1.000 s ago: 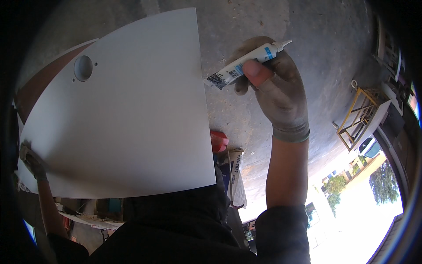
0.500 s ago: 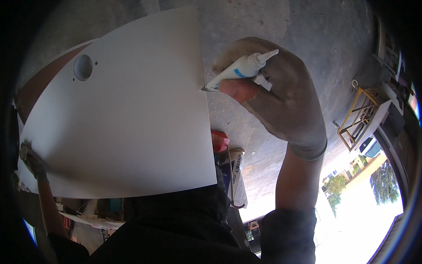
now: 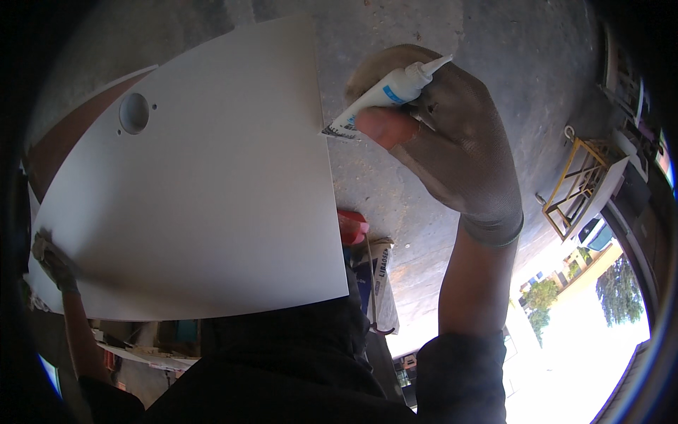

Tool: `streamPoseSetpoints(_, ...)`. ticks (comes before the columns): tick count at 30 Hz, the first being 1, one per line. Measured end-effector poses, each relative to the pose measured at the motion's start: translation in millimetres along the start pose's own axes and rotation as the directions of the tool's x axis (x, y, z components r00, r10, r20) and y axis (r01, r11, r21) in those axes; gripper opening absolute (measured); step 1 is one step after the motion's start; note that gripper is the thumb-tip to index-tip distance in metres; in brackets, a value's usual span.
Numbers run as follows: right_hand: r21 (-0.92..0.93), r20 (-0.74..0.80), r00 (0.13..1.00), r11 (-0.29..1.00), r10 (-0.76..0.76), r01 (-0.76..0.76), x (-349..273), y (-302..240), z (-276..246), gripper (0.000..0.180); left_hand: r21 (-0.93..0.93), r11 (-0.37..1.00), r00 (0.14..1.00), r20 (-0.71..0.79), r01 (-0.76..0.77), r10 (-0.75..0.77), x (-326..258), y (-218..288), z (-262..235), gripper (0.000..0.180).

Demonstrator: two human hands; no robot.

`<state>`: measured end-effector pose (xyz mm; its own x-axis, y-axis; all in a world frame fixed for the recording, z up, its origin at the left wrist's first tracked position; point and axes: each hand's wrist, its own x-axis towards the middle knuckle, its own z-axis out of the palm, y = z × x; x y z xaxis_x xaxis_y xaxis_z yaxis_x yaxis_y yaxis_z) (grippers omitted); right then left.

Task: The person applies sealant from a tube into holes on a white furniture panel and then wipes the panel with a cloth.

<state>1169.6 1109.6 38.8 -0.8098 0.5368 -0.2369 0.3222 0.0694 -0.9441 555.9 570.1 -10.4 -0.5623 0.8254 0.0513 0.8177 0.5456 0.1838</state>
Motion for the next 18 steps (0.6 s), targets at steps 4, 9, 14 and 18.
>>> streamPoseSetpoints(4,0.017,-0.091,0.995,0.998,-0.051,0.052,1.0,13.6,-6.8,0.027,0.026,1.0,1.0,0.013,-0.015,0.015,-2.4,-6.4,-0.3,0.06)
streamPoseSetpoints(9,0.298,-0.067,0.995,0.953,0.08,-0.056,-5.8,28.0,-7.7,0.036,0.024,1.0,1.0,0.007,0.011,-0.011,-2.3,-13.3,-1.3,0.061)
streamPoseSetpoints(14,0.497,0.001,0.988,0.857,0.154,-0.134,-9.5,43.9,9.9,0.034,0.107,0.993,0.999,-0.004,-0.047,0.047,-4.5,-20.8,-2.8,0.062)
streamPoseSetpoints(18,0.54,-0.025,0.977,0.825,0.212,-0.165,-8.3,56.8,17.0,0.036,0.045,0.998,0.999,0.042,-0.037,0.035,-5.1,-25.3,-4.7,0.049)
